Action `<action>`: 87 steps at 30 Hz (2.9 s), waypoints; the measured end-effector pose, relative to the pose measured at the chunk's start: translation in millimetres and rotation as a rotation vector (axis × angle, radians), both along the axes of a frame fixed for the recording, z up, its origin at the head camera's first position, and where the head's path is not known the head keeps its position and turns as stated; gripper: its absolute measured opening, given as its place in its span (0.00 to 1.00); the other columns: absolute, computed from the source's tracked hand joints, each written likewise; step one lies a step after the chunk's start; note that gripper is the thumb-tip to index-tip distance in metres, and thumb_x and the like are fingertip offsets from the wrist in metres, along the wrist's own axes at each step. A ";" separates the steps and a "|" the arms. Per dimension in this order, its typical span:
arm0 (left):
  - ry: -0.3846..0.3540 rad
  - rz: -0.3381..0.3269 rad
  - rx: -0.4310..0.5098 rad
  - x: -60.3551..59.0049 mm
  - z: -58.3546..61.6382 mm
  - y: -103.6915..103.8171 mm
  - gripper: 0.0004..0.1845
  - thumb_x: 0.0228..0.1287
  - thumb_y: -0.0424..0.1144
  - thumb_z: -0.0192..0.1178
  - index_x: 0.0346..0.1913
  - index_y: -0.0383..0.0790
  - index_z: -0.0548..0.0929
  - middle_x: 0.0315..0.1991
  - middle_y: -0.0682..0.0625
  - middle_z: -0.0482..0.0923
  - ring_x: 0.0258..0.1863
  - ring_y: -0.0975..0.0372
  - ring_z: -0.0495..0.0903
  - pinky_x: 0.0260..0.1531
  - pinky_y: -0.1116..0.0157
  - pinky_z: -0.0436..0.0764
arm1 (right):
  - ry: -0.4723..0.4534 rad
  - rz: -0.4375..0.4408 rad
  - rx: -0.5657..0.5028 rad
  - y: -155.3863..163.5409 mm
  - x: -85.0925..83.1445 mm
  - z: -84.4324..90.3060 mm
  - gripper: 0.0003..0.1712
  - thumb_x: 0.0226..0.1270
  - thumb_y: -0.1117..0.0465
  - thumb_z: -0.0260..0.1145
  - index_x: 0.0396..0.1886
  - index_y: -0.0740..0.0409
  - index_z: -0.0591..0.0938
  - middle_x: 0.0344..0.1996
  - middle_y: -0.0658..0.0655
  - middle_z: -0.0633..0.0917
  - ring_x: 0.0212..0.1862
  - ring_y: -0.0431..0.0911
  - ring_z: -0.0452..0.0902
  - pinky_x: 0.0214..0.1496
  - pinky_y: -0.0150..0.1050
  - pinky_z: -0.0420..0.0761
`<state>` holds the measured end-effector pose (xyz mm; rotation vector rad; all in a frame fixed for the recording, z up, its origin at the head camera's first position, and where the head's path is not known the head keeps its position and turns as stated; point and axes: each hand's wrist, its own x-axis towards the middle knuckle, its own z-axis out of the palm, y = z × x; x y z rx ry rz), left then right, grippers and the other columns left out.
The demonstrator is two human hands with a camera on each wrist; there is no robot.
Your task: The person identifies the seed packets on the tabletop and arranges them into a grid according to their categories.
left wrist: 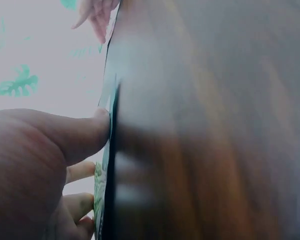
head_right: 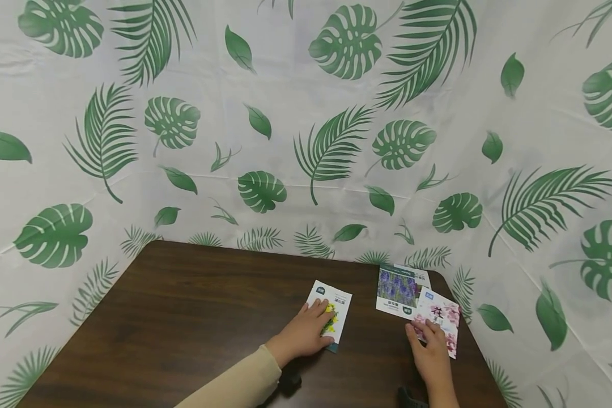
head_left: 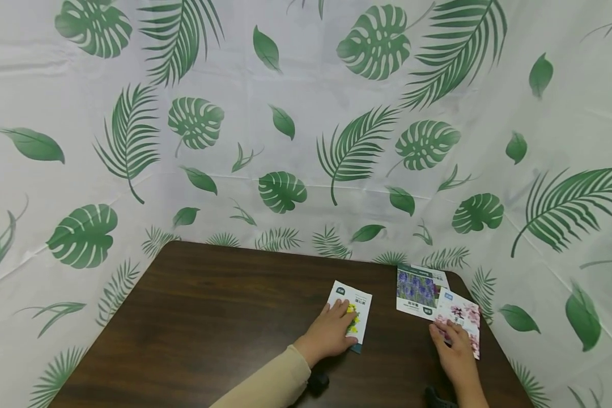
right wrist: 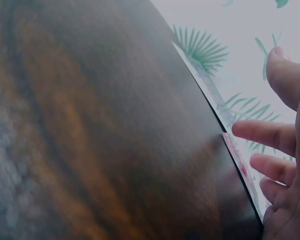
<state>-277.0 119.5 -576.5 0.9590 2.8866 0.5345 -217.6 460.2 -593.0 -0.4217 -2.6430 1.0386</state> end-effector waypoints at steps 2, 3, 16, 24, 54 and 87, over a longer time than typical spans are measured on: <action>-0.006 0.013 0.018 -1.9 0.1 -5.1 0.36 0.76 0.55 0.67 0.81 0.48 0.74 0.87 0.42 0.62 0.88 0.48 0.59 0.86 0.47 0.62 | -0.004 0.006 0.005 0.6 -0.2 0.5 0.36 0.86 0.42 0.61 0.71 0.71 0.80 0.79 0.78 0.64 0.81 0.75 0.56 0.80 0.76 0.58; -0.007 0.019 0.025 -3.0 -0.3 -7.5 0.36 0.76 0.54 0.68 0.81 0.48 0.75 0.86 0.42 0.62 0.88 0.48 0.60 0.86 0.47 0.63 | -0.009 0.005 0.007 1.0 -0.4 0.2 0.36 0.85 0.42 0.61 0.71 0.71 0.80 0.79 0.78 0.64 0.81 0.74 0.56 0.80 0.76 0.58; -0.053 0.058 0.205 -9.4 -2.6 -38.9 0.34 0.70 0.49 0.75 0.75 0.44 0.80 0.84 0.40 0.67 0.85 0.44 0.63 0.84 0.41 0.65 | -0.073 0.007 0.001 4.2 -3.2 1.1 0.39 0.85 0.39 0.60 0.73 0.70 0.78 0.82 0.76 0.62 0.83 0.73 0.54 0.83 0.75 0.56; -0.092 0.074 0.244 -9.9 -2.3 -55.9 0.34 0.68 0.47 0.76 0.74 0.41 0.81 0.83 0.37 0.67 0.86 0.41 0.62 0.84 0.39 0.63 | -0.016 0.030 -0.002 2.5 0.4 -0.2 0.37 0.87 0.43 0.60 0.70 0.75 0.79 0.80 0.77 0.65 0.79 0.72 0.60 0.79 0.73 0.62; -0.133 0.128 0.342 -31.1 -7.5 -95.1 0.34 0.67 0.44 0.77 0.73 0.35 0.81 0.83 0.32 0.65 0.85 0.36 0.59 0.83 0.33 0.60 | -0.078 0.036 -0.033 5.9 -4.6 3.1 0.39 0.87 0.40 0.59 0.76 0.70 0.76 0.84 0.74 0.59 0.80 0.72 0.61 0.80 0.72 0.64; -0.217 0.378 0.386 -69.5 1.7 -174.0 0.32 0.72 0.34 0.72 0.73 0.25 0.74 0.85 0.24 0.52 0.88 0.32 0.45 0.87 0.33 0.40 | -0.076 0.046 -0.099 12.7 -4.1 4.9 0.36 0.87 0.40 0.58 0.72 0.69 0.78 0.72 0.74 0.65 0.72 0.67 0.61 0.72 0.64 0.66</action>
